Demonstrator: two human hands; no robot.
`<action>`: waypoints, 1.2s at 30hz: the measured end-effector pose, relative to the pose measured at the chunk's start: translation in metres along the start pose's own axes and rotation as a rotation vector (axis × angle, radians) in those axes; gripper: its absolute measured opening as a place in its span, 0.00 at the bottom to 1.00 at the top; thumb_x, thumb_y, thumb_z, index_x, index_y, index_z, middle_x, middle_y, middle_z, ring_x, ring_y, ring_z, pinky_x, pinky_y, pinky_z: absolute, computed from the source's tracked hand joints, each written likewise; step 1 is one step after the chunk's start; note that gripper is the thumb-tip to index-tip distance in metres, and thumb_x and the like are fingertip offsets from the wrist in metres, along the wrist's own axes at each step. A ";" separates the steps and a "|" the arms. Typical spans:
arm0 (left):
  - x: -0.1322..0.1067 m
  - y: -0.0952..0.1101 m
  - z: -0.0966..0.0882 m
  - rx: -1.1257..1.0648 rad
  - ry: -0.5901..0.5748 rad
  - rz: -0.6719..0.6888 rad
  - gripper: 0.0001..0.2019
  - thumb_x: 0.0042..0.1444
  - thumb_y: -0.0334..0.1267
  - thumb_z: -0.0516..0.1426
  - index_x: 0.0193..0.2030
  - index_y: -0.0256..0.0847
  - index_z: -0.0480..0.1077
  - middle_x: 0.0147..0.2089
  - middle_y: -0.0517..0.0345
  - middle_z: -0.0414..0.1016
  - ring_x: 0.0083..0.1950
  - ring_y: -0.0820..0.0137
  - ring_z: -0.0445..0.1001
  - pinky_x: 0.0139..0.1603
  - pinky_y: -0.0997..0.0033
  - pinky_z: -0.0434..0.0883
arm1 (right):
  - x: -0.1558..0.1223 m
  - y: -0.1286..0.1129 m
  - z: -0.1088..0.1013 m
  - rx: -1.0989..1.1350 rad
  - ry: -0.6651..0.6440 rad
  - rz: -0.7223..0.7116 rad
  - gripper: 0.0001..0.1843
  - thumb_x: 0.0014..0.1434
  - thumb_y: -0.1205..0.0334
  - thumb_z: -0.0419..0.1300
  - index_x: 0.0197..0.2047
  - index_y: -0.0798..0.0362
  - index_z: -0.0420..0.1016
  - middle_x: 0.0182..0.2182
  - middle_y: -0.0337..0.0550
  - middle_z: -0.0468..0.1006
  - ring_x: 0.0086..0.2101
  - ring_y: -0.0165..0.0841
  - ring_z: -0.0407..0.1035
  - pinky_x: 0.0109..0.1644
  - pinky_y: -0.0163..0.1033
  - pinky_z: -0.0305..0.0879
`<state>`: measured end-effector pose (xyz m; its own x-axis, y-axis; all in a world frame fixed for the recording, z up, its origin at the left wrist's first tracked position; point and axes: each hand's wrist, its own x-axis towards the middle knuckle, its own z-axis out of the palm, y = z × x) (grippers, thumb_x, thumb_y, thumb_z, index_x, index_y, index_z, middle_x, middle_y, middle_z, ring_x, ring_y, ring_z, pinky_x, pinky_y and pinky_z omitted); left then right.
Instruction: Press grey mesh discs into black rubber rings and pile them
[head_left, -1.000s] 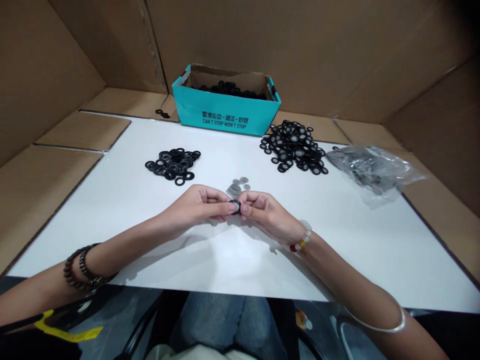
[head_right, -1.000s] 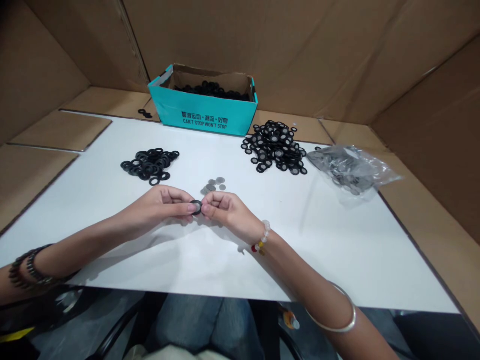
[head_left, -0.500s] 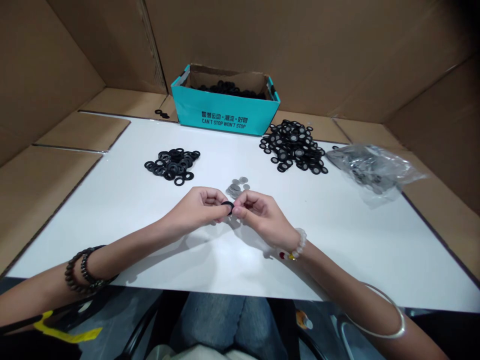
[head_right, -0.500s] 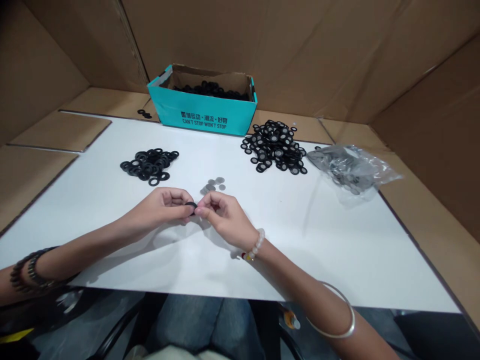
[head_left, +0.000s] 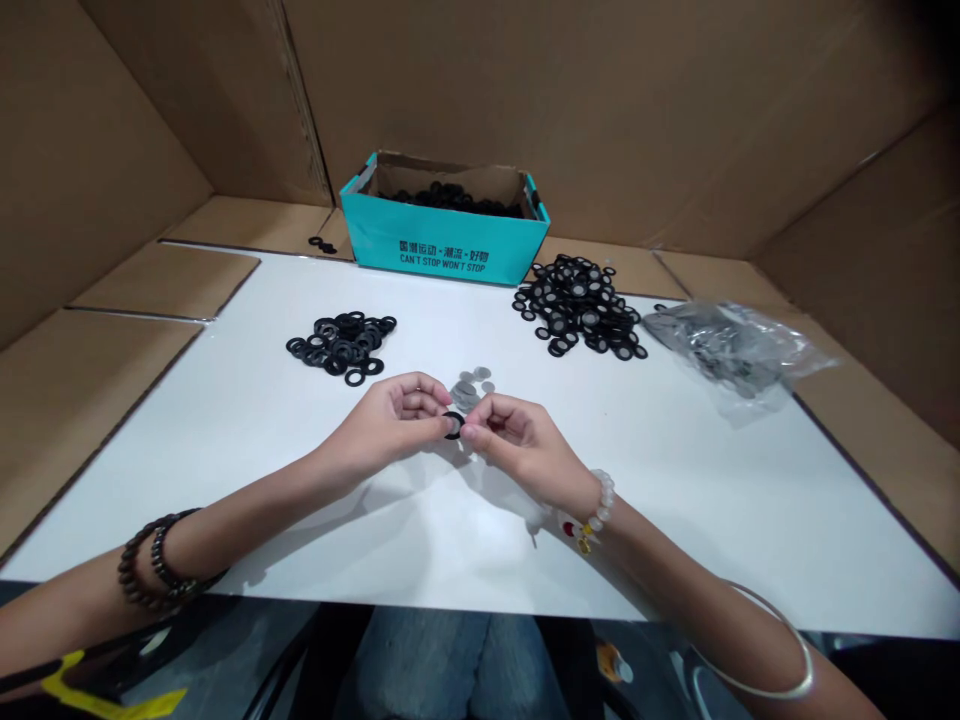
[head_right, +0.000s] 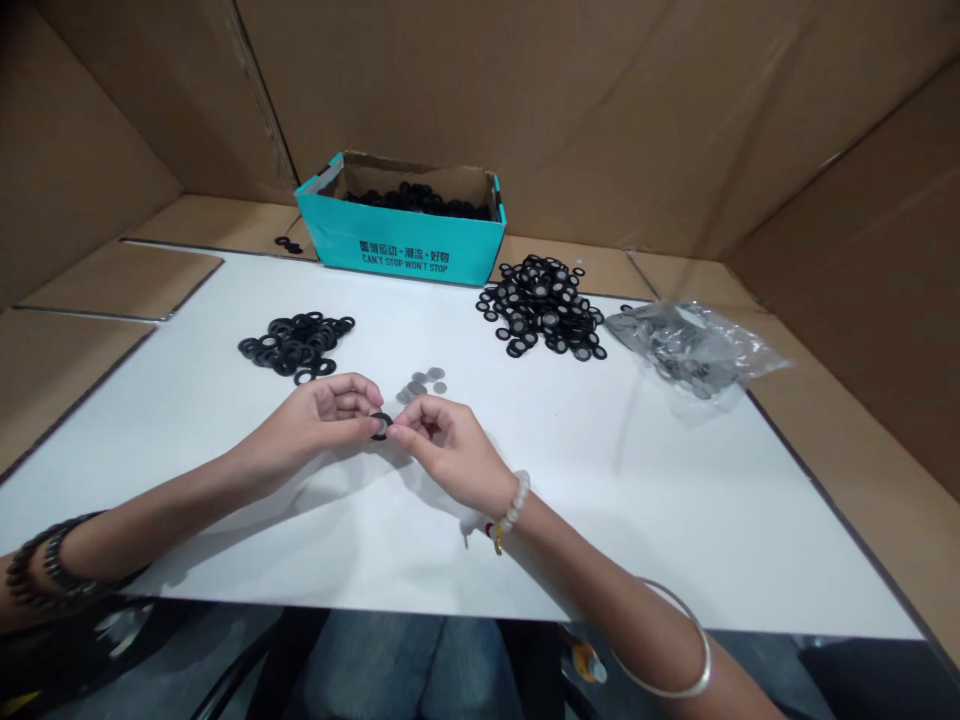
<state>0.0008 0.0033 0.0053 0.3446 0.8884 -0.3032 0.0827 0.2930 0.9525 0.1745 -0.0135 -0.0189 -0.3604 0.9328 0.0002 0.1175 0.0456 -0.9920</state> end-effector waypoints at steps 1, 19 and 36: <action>0.000 0.000 0.000 -0.019 -0.005 -0.008 0.13 0.41 0.33 0.63 0.34 0.37 0.65 0.26 0.62 0.71 0.27 0.76 0.67 0.29 0.75 0.61 | 0.000 0.000 0.000 0.016 -0.015 0.017 0.12 0.56 0.55 0.58 0.28 0.54 0.66 0.24 0.38 0.68 0.26 0.27 0.61 0.30 0.35 0.58; 0.000 -0.008 -0.001 -0.171 -0.024 -0.100 0.28 0.41 0.37 0.65 0.41 0.43 0.50 0.24 0.66 0.72 0.22 0.78 0.63 0.26 0.76 0.51 | 0.001 -0.002 -0.006 -0.719 0.121 -0.662 0.08 0.58 0.61 0.60 0.40 0.55 0.71 0.37 0.49 0.72 0.40 0.38 0.64 0.43 0.44 0.62; 0.000 -0.010 -0.003 -0.201 0.009 -0.103 0.29 0.41 0.35 0.66 0.44 0.42 0.51 0.25 0.67 0.71 0.27 0.73 0.69 0.31 0.72 0.59 | 0.002 -0.006 -0.008 -0.713 0.026 -0.664 0.19 0.57 0.66 0.55 0.52 0.50 0.67 0.51 0.51 0.68 0.51 0.41 0.62 0.52 0.51 0.62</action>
<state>-0.0029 0.0014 -0.0047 0.3355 0.8532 -0.3993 -0.0711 0.4456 0.8924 0.1809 -0.0090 -0.0119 -0.5362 0.6461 0.5431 0.4335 0.7629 -0.4796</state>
